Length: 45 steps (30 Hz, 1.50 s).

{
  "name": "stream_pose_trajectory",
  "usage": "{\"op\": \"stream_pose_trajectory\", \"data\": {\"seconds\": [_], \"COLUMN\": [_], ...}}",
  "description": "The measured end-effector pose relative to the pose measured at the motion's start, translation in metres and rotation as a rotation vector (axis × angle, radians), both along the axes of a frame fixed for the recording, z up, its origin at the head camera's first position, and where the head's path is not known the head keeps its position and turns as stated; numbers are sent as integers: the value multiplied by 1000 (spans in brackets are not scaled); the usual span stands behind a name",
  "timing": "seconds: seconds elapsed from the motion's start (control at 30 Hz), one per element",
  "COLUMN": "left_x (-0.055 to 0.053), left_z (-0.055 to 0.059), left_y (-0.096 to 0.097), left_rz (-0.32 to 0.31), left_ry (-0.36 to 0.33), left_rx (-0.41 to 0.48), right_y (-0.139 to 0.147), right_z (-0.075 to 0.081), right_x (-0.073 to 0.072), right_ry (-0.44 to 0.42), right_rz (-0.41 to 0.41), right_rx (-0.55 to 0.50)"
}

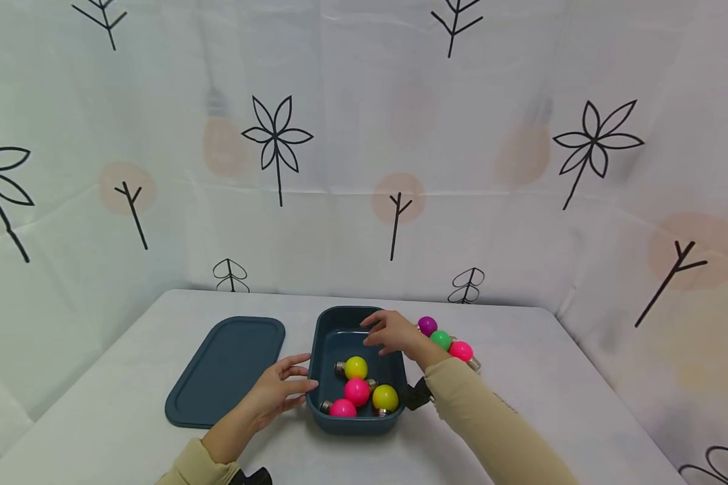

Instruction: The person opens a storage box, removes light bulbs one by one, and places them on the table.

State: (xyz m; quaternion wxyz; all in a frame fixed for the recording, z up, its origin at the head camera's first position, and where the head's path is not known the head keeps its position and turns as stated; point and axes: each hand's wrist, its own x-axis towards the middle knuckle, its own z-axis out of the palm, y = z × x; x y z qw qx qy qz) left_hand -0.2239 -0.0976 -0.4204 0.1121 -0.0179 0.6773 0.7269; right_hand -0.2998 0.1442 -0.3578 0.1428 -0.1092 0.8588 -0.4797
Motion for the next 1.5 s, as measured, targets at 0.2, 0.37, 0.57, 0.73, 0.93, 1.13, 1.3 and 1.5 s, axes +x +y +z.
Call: {"op": "stream_pose_trajectory", "data": {"seconds": [0.2, 0.37, 0.57, 0.73, 0.93, 1.13, 1.3, 1.5], "left_x": [1, 1, 1, 1, 1, 0, 0, 0], "left_z": [1, 1, 1, 1, 1, 0, 0, -1], "left_y": [0, 0, -1, -1, -1, 0, 0, 0], "left_rz": [2, -1, -6, -2, 5, 6, -2, -5], "left_ry": [0, -1, -3, -5, -10, -16, -4, 0], "left_rx": [-1, 0, 0, 2, -7, -9, 5, -2], "right_y": [-9, -14, -20, -22, -24, -24, -22, -17], "right_z": [-4, -7, -13, -14, -16, -16, -9, -3], "right_x": [-3, -5, -6, -4, -3, -3, -2, 1], "right_ry": [-31, -83, -158, -207, -240, -220, -183, -119], "right_rz": [66, 118, 181, 211, 237, 243, 232, 220], "right_rx": [4, 27, 83, 110, 107, 85, 62, 29]}}
